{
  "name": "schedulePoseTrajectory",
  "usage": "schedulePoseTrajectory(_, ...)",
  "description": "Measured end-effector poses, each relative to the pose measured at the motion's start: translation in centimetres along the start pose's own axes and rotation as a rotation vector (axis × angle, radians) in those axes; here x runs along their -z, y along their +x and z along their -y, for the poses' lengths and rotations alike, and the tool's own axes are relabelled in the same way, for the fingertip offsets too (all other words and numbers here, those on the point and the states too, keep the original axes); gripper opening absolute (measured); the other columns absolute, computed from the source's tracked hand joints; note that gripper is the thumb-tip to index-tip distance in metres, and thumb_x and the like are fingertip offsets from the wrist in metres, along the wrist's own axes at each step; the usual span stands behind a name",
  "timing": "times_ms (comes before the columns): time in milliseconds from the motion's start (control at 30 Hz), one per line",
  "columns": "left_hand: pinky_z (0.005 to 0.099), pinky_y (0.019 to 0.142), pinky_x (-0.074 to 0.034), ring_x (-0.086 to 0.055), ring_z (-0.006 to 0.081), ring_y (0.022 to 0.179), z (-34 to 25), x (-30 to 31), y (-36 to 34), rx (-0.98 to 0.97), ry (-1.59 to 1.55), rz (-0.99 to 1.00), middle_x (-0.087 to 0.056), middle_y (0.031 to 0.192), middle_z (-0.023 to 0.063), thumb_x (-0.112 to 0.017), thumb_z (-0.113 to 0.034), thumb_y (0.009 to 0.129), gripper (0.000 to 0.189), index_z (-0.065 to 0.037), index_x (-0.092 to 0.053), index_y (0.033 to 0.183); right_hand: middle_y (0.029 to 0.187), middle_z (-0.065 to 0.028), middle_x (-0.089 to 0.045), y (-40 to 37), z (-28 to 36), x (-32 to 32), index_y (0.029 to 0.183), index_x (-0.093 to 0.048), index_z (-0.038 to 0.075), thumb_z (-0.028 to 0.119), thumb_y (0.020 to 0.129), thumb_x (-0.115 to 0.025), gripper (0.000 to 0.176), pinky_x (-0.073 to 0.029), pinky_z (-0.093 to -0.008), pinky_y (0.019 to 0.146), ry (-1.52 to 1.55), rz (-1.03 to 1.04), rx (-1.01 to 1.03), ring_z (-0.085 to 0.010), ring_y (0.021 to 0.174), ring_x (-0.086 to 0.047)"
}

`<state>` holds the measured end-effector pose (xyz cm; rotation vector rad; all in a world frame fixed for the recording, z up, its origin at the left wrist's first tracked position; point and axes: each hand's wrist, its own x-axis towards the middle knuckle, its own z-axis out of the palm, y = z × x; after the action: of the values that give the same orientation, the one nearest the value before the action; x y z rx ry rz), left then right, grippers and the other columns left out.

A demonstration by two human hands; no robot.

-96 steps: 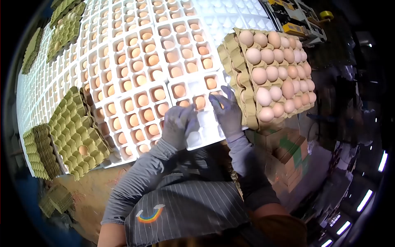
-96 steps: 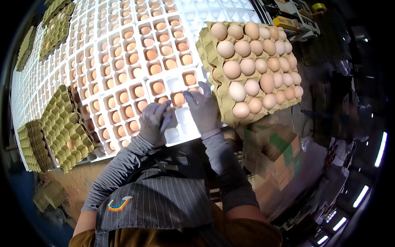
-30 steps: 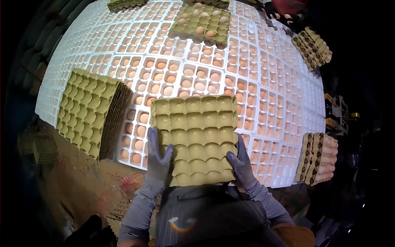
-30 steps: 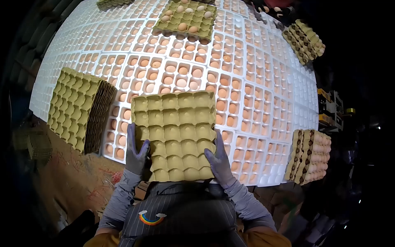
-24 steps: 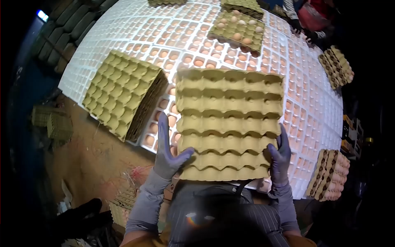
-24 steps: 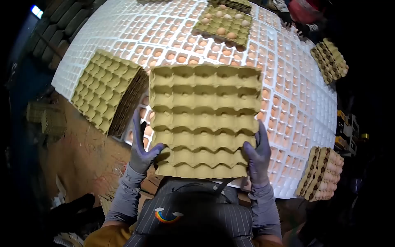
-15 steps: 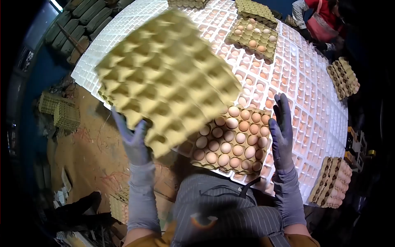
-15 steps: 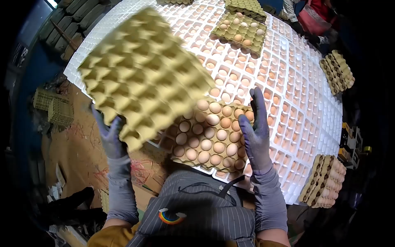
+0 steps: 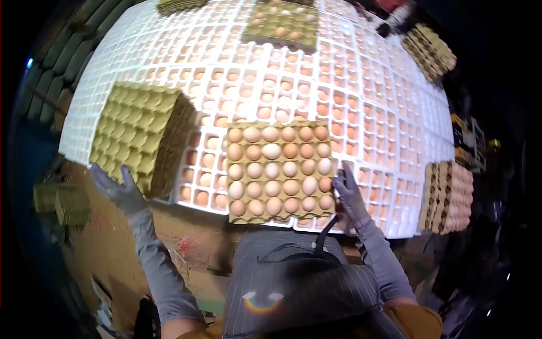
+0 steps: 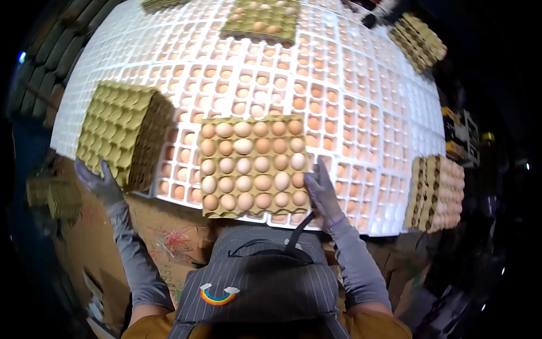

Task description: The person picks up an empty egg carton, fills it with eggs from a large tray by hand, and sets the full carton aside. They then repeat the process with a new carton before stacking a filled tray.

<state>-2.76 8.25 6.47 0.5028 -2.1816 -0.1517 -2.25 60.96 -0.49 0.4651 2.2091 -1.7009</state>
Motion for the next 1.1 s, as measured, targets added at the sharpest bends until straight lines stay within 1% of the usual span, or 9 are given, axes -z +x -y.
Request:
schedulePoseTrajectory(67,0.0426,0.110,-0.035,-0.043,0.0376,0.132,-4.1,-1.2,-3.8,0.067,-0.211,0.283,-0.039,0.148,0.0245,-0.061,-0.027,0.094,0.066,0.000,-0.034,0.147,0.143,-0.0098,-0.046,-2.5,5.1,-2.7,0.153,-0.021,0.006,0.025,0.096,-0.059,0.071,-0.038,-0.0314,0.106,0.544,0.042,-0.228,-0.0180,0.130,-0.045)
schedulePoseTrajectory(167,0.0354,0.108,-0.038,-0.044,0.0271,0.134,-9.1,-4.0,-10.9,0.269,-0.673,1.075,-0.039,0.150,0.0209,-0.050,-0.027,0.102,0.055,0.000,-0.035,0.147,0.145,-0.0080,-0.045,-0.8,3.7,-2.9,0.149,-0.033,0.005,0.032,0.098,-0.055,0.062,-0.035,-0.0330,0.109,0.343,0.167,0.046,-0.0181,0.131,-0.043)
schedulePoseTrajectory(367,0.0369,0.098,-0.043,-0.055,0.0271,0.112,-14.4,-6.3,-15.8,0.718,-0.825,0.993,-0.055,0.130,0.0192,-0.051,-0.033,0.101,0.054,0.001,-0.041,0.142,0.144,-0.0161,-0.043,1.3,0.1,-3.4,0.149,-0.029,-0.002,0.044,0.093,-0.062,0.079,-0.035,-0.0351,0.109,0.353,0.081,-0.046,-0.0233,0.132,-0.041)
schedulePoseTrajectory(400,0.0368,0.099,-0.043,-0.055,0.0267,0.113,-13.4,-6.7,-15.8,0.648,-0.836,1.038,-0.056,0.129,0.0185,-0.050,-0.033,0.101,0.053,0.001,-0.042,0.141,0.131,-0.0130,-0.051,2.5,-1.7,-4.2,0.146,-0.033,-0.003,0.030,0.091,-0.068,0.074,-0.047,-0.0307,0.088,0.499,0.084,-0.102,-0.0164,0.110,-0.051)
schedulePoseTrajectory(500,0.0341,0.098,-0.044,-0.054,0.0234,0.116,-0.5,-16.3,-18.2,0.292,-0.814,0.996,-0.056,0.130,0.0143,-0.052,-0.034,0.099,0.054,-0.002,-0.042,0.142,0.144,-0.0186,-0.041,1.2,-0.7,-3.8,0.149,-0.028,-0.002,0.031,0.093,-0.063,0.074,-0.039,-0.0332,0.106,0.315,0.007,-0.056,-0.0238,0.130,-0.043)
schedulePoseTrajectory(800,0.0210,0.050,-0.050,-0.065,0.0141,0.068,-36.6,7.9,-8.8,0.711,-0.854,0.976,-0.062,0.105,0.0024,-0.054,-0.036,0.097,0.040,-0.015,-0.050,0.132,0.151,-0.0176,-0.036,-5.1,3.0,10.6,0.151,-0.022,-0.001,0.025,0.096,-0.060,0.071,-0.034,-0.0292,0.109,0.716,-0.061,0.295,-0.0201,0.134,-0.040)
schedulePoseTrajectory(833,0.0258,0.068,-0.055,-0.066,0.0171,0.087,-36.4,6.5,-8.3,0.555,-0.857,1.210,-0.062,0.115,0.0070,-0.048,-0.031,0.101,0.040,-0.007,-0.051,0.133,0.150,-0.0170,-0.038,-6.2,3.4,13.3,0.151,-0.024,-0.001,0.027,0.097,-0.059,0.070,-0.034,-0.0293,0.109,0.741,-0.129,0.332,-0.0195,0.133,-0.042)
schedulePoseTrajectory(900,0.0296,0.093,-0.049,-0.060,0.0184,0.112,-32.5,-3.3,-12.6,-0.476,-0.908,0.881,-0.058,0.130,0.0125,-0.042,-0.024,0.104,0.043,0.002,-0.047,0.138,0.145,-0.0155,-0.045,-8.7,3.5,22.4,0.148,-0.032,-0.001,0.034,0.098,-0.056,0.066,-0.035,-0.0299,0.109,0.074,-0.242,0.347,-0.0175,0.131,-0.044)
schedulePoseTrajectory(1100,0.0348,0.107,-0.039,-0.049,0.0208,0.127,-57.6,7.1,-18.1,0.233,-1.696,1.499,-0.049,0.140,0.0137,-0.042,-0.003,0.101,0.042,0.004,-0.041,0.142,0.140,-0.0147,-0.051,-19.3,3.1,45.0,0.141,-0.043,-0.002,0.031,0.103,-0.044,0.050,-0.035,-0.0324,0.111,-0.268,-0.447,0.518,-0.0206,0.131,-0.046)
